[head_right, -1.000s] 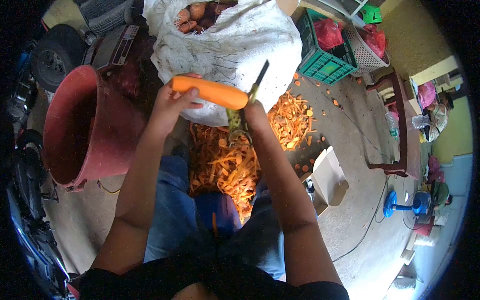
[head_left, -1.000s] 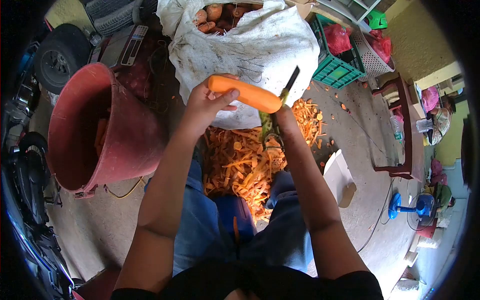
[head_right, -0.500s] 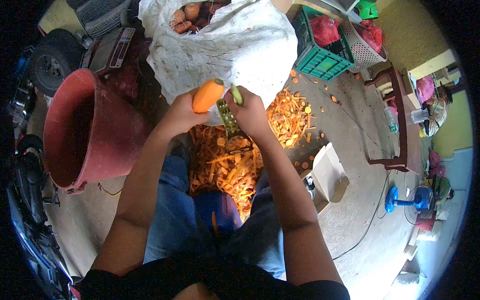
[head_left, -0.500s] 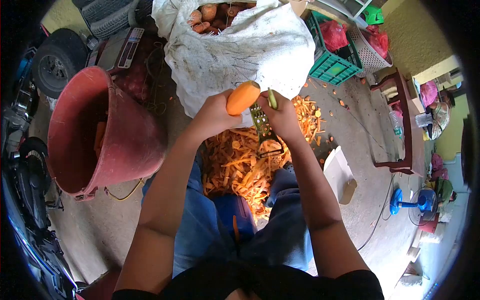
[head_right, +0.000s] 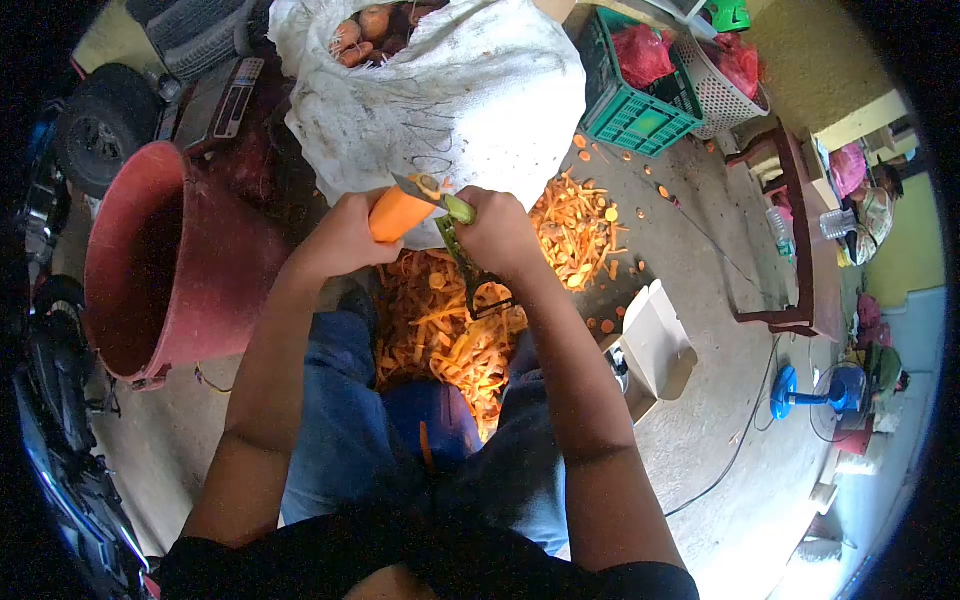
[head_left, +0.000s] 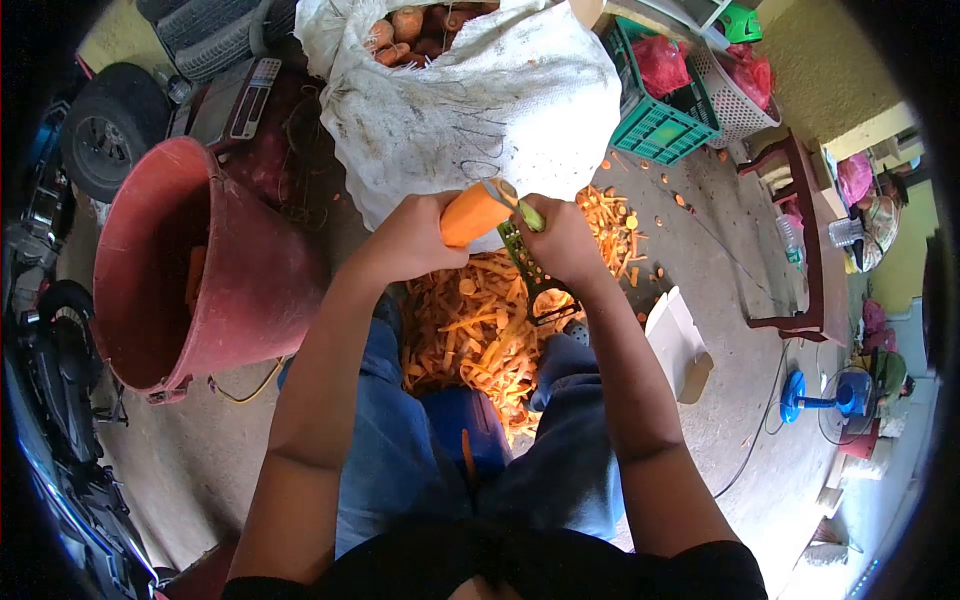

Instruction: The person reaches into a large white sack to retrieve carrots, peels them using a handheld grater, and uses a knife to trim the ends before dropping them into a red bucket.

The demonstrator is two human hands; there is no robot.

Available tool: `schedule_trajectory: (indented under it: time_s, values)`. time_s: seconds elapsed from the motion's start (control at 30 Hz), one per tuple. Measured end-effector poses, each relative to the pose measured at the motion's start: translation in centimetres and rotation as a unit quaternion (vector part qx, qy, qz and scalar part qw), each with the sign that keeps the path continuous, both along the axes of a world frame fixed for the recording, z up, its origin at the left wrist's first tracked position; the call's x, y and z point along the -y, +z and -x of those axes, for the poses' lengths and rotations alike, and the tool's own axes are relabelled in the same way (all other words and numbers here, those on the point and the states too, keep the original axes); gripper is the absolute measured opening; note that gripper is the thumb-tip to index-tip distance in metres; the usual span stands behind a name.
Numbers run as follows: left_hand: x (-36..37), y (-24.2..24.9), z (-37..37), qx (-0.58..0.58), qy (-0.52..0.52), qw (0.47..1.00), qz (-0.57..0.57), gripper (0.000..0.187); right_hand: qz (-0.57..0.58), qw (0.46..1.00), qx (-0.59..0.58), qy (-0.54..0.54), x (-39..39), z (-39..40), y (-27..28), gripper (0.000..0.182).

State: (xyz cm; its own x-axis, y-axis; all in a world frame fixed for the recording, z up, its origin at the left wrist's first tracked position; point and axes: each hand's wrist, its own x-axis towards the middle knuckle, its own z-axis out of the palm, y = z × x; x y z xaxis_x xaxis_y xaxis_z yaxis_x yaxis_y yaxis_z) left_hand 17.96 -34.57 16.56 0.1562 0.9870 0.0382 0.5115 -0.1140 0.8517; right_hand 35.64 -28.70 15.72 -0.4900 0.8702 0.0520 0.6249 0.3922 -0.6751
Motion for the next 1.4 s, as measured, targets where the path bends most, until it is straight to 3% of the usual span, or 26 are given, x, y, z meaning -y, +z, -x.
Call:
schedule_trajectory:
  time_s: [0.03, 0.1, 0.13, 0.17, 0.2, 0.23, 0.3, 0.33, 0.4, 0.47, 0.57, 0.63, 0.73, 0.8, 0.83, 0.9, 0.93, 0.97, 1.0, 1.1, 1.4]
  values:
    - [0.1, 0.6, -0.1, -0.001, -0.002, 1.000, 0.000, 0.045, 0.011, 1.000, 0.005, 0.008, 0.0, 0.0, 0.1, 0.017]
    - [0.6, 1.9, -0.3, 0.044, -0.010, 0.973, 0.226, 0.048, 0.022, 1.000, 0.010, 0.016, -0.2, -0.1, 0.0, 0.017]
    - [1.0, 1.4, -0.6, 0.044, -0.010, 0.973, 0.227, 0.048, 0.036, 0.998, 0.033, -0.029, -0.7, -0.2, -0.5, 0.017]
    - [1.7, 0.6, -1.2, 0.068, -0.129, 0.984, 0.099, 0.048, 0.049, 0.994, 0.055, -0.077, -1.5, -0.3, -1.4, 0.018]
    - [2.3, 0.2, -1.8, 0.088, -0.246, 0.965, -0.031, 0.048, 0.033, 0.992, 0.075, -0.099, -3.7, -1.3, -6.0, 0.021]
    - [2.8, 2.7, -3.0, 0.103, -0.320, 0.941, -0.032, 0.045, 0.033, 0.991, 0.074, -0.102, -4.4, -1.7, -6.7, 0.021]
    - [3.3, 3.0, -3.3, 0.152, -0.297, 0.942, 0.015, 0.040, 0.137, 0.983, 0.114, -0.040, -5.2, -1.7, -7.2, 0.024]
    - [3.3, 2.8, -2.9, 0.155, -0.294, 0.943, 0.017, 0.040, 0.112, 0.987, 0.106, -0.047, -4.5, -1.1, -6.4, 0.028]
    - [3.1, 2.6, -1.1, 0.096, -0.055, 0.993, -0.028, 0.037, 0.106, 0.990, 0.095, -0.002, -3.6, -0.4, -5.3, 0.028]
    - [3.9, 4.4, 1.1, 0.100, 0.047, 0.990, -0.090, 0.033, 0.090, 0.991, 0.102, 0.010, -3.8, -0.4, -4.8, 0.027]
    - [5.8, 6.2, 5.1, -0.063, 0.289, 0.937, -0.188, 0.036, 0.078, 0.989, 0.122, -0.015, -4.1, -0.1, -4.2, 0.026]
    - [7.1, 7.1, 8.7, -0.116, 0.366, 0.889, -0.249, 0.036, 0.048, 0.994, 0.102, -0.008, -4.5, -0.4, -3.5, 0.025]
    - [9.5, 7.1, 17.3, -0.372, 0.446, 0.801, -0.143, 0.033, 0.032, 0.995, 0.100, 0.000, -4.5, -0.8, -2.4, 0.024]
    - [11.5, 4.7, 23.3, -0.471, 0.457, 0.754, 0.012, 0.032, 0.000, 0.996, 0.091, 0.024, -4.5, -1.2, -2.8, 0.024]
    - [12.5, 2.6, 26.2, -0.500, 0.455, 0.728, 0.111, 0.032, 0.000, 0.996, 0.091, 0.024, -4.5, -1.2, -2.6, 0.024]
    - [15.5, -5.0, 32.5, -0.554, 0.426, 0.688, 0.194, 0.030, 0.004, 0.997, 0.078, 0.006, -4.3, -1.6, -2.1, 0.024]
    - [18.6, -6.5, 30.7, -0.420, 0.367, 0.819, 0.132, 0.031, 0.003, 0.997, 0.080, 0.001, -4.3, -1.8, -1.9, 0.024]
    - [20.7, -7.6, 29.1, -0.266, 0.292, 0.916, 0.065, 0.035, -0.009, 0.996, 0.084, 0.006, -4.3, -2.0, -1.8, 0.021]
    - [20.9, -8.3, 30.1, -0.199, 0.266, 0.937, 0.112, 0.034, -0.018, 0.996, 0.089, 0.014, -4.5, -2.1, -1.7, 0.018]
    - [19.3, -8.5, 33.1, -0.185, 0.279, 0.921, 0.198, 0.033, 0.005, 0.996, 0.089, 0.021, -4.5, -1.9, -1.7, 0.018]
    - [18.7, -9.3, 34.5, -0.164, 0.284, 0.917, 0.226, 0.028, -0.015, 0.996, 0.069, 0.049, -5.0, -1.0, -2.2, 0.018]
